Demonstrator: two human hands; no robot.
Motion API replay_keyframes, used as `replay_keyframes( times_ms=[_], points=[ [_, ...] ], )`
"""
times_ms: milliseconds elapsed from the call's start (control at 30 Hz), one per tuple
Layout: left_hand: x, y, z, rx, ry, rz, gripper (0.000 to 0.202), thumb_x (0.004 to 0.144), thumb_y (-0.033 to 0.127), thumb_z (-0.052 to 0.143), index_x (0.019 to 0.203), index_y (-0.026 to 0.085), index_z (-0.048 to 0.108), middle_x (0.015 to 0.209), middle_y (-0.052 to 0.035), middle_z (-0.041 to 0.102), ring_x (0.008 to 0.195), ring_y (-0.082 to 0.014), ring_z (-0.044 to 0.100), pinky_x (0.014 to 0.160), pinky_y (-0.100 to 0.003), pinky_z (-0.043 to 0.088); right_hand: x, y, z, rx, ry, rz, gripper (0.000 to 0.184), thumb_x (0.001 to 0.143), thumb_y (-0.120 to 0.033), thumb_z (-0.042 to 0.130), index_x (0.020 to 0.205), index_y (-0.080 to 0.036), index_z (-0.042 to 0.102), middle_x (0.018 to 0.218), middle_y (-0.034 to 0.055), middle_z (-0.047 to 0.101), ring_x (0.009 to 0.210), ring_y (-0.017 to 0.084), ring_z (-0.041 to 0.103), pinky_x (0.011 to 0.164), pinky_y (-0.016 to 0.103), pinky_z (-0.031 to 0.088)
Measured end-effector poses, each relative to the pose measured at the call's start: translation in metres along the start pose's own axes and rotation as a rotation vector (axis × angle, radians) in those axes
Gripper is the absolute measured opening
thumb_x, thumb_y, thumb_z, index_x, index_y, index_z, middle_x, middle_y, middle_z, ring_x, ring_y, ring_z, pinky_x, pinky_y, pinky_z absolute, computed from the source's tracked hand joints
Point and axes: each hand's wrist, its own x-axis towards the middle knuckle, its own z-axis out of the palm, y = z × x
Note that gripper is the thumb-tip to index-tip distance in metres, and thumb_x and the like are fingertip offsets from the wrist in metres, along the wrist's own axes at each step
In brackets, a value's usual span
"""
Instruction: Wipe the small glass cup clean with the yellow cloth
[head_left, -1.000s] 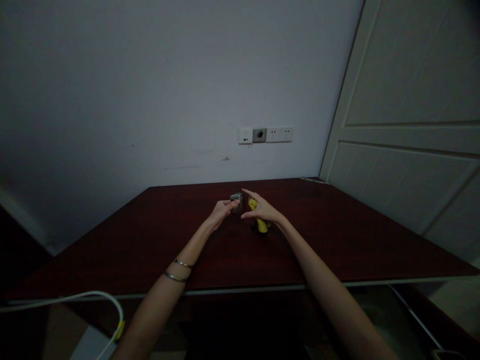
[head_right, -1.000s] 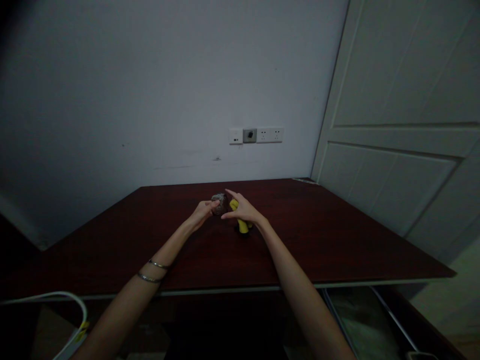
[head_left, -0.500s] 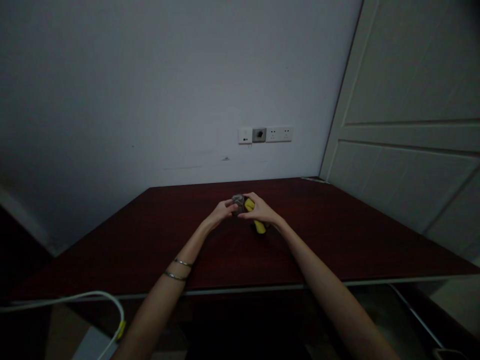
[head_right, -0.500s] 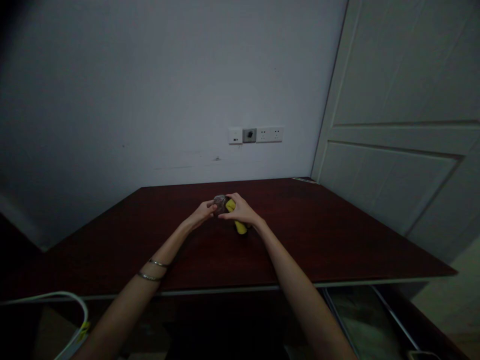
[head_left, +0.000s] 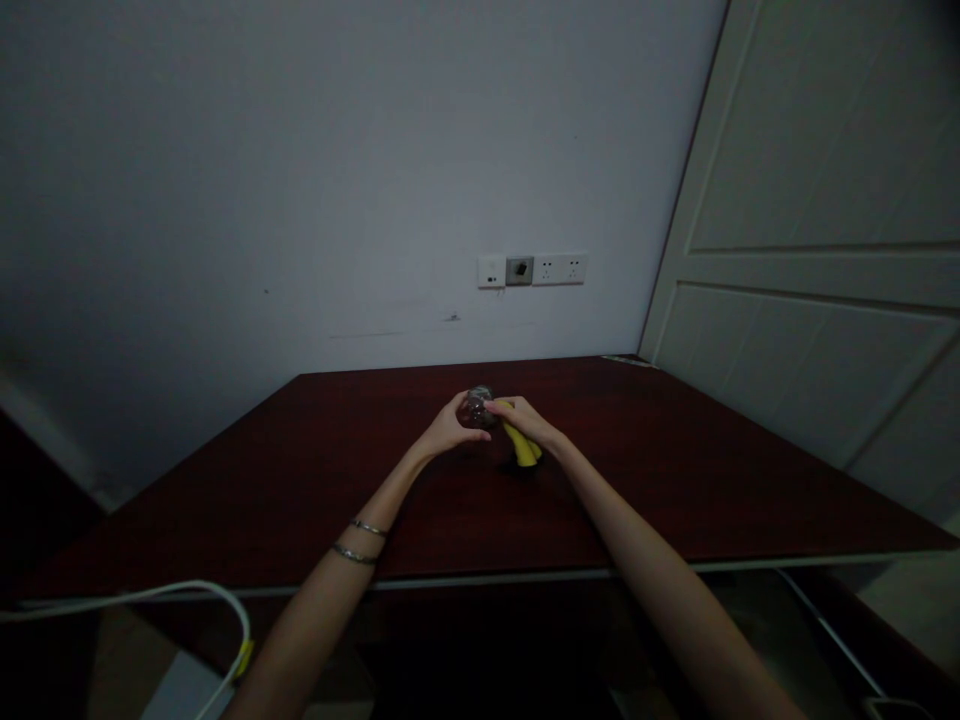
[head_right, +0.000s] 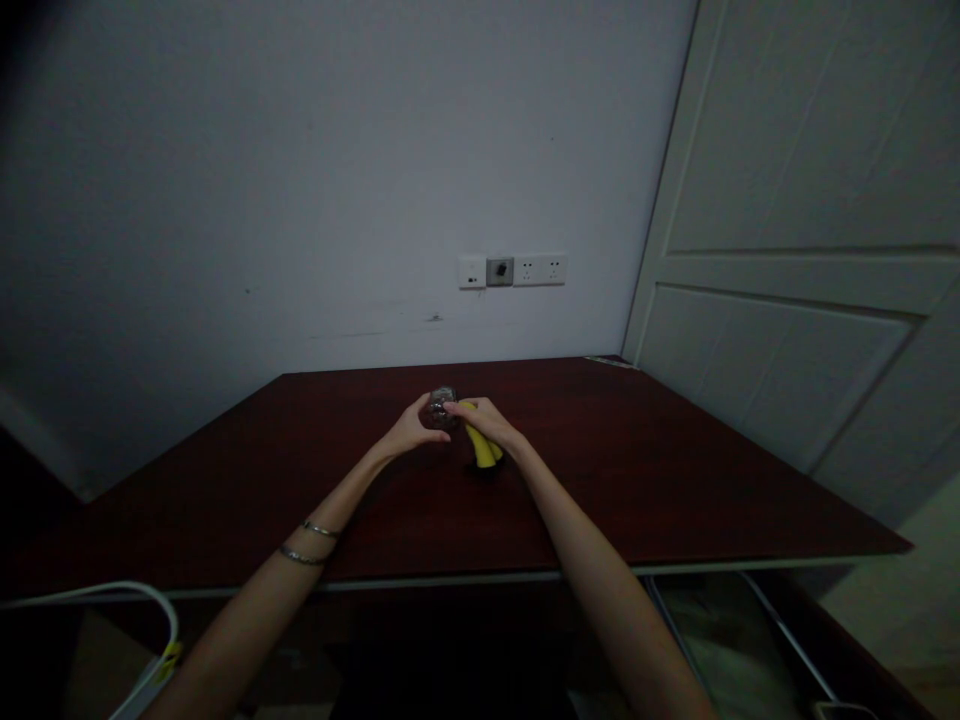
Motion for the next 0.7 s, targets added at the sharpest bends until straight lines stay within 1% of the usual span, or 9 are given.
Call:
replay_keyframes(
  times_ms=[67,167,267,367,467,567,633,700],
  points=[
    [0.0,-0.001,0.002,0.002,0.042,-0.014,0.074,0.047,0.02,0.079,0.113,0.013,0.048,0.117,-0.014,0.055,0.105,-0.0252,0.055,0.091,-0.04,0.042,0.001,0.001,0.0,0.0,-0.008,0.005,0.04,0.068,-0.055,0.057,0.066,-0.015,0.058,0.052,-0.0045,0.046,0.047,0.008,0.036,0.045,0.021,0.026],
    [-0.001,0.0,0.005,0.026,0.075,-0.01,0.068,0.049,0.022,0.079,0.11,0.013,0.05,0.114,-0.0129,0.058,0.103,-0.0243,0.056,0.091,-0.039,0.043,0.002,0.002,0.0,0.005,-0.027,0.01,0.04,0.069,-0.055,0.057,0.071,-0.015,0.06,0.057,-0.0027,0.051,0.05,0.009,0.041,0.048,0.022,0.03],
    [-0.002,0.002,0.007,0.03,0.09,0.014,0.065,0.05,0.022,0.078,0.108,0.013,0.049,0.114,-0.0133,0.057,0.106,-0.0243,0.054,0.093,-0.039,0.041,0.002,0.003,-0.004,0.024,-0.082,-0.005,0.042,0.068,-0.054,0.058,0.084,-0.015,0.062,0.07,0.0004,0.058,0.059,0.011,0.048,0.056,0.023,0.037],
    [0.0,-0.002,0.005,-0.016,0.111,0.016,0.068,0.05,0.021,0.077,0.109,0.014,0.045,0.116,-0.0136,0.055,0.108,-0.024,0.053,0.095,-0.039,0.039,0.002,0.004,-0.011,0.013,-0.074,-0.006,0.048,0.064,-0.051,0.065,0.097,-0.017,0.059,0.08,0.0012,0.06,0.064,0.012,0.051,0.06,0.024,0.04],
    [0.003,-0.012,-0.001,-0.076,0.132,0.015,0.073,0.049,0.019,0.078,0.111,0.014,0.041,0.118,-0.0138,0.053,0.11,-0.0237,0.052,0.097,-0.039,0.038,0.002,0.005,-0.018,-0.046,0.016,0.046,0.048,0.059,-0.044,0.07,0.097,-0.018,0.056,0.076,-0.0006,0.057,0.062,0.011,0.049,0.056,0.024,0.039],
    [0.005,-0.018,-0.005,-0.118,0.148,0.022,0.075,0.048,0.018,0.077,0.112,0.015,0.039,0.118,-0.0131,0.051,0.109,-0.0231,0.052,0.096,-0.039,0.04,0.005,0.008,-0.024,-0.042,0.202,0.076,0.042,0.057,-0.04,0.069,0.09,-0.019,0.052,0.071,-0.0029,0.052,0.06,0.012,0.048,0.054,0.024,0.039],
    [0.005,-0.019,-0.005,-0.128,0.153,0.017,0.074,0.048,0.017,0.077,0.111,0.016,0.038,0.118,-0.0124,0.05,0.109,-0.0222,0.052,0.095,-0.038,0.04,0.009,0.011,-0.026,0.02,0.327,0.053,0.037,0.061,-0.038,0.062,0.09,-0.021,0.047,0.071,-0.0037,0.049,0.059,0.012,0.048,0.053,0.025,0.04],
    [0.005,-0.017,-0.003,-0.135,0.137,0.007,0.074,0.047,0.017,0.078,0.111,0.016,0.039,0.118,-0.0125,0.049,0.109,-0.0219,0.052,0.095,-0.038,0.04,0.012,0.014,-0.027,0.094,0.411,-0.009,0.035,0.063,-0.035,0.056,0.093,-0.023,0.042,0.076,-0.0034,0.05,0.061,0.013,0.049,0.055,0.026,0.041]
  ],
)
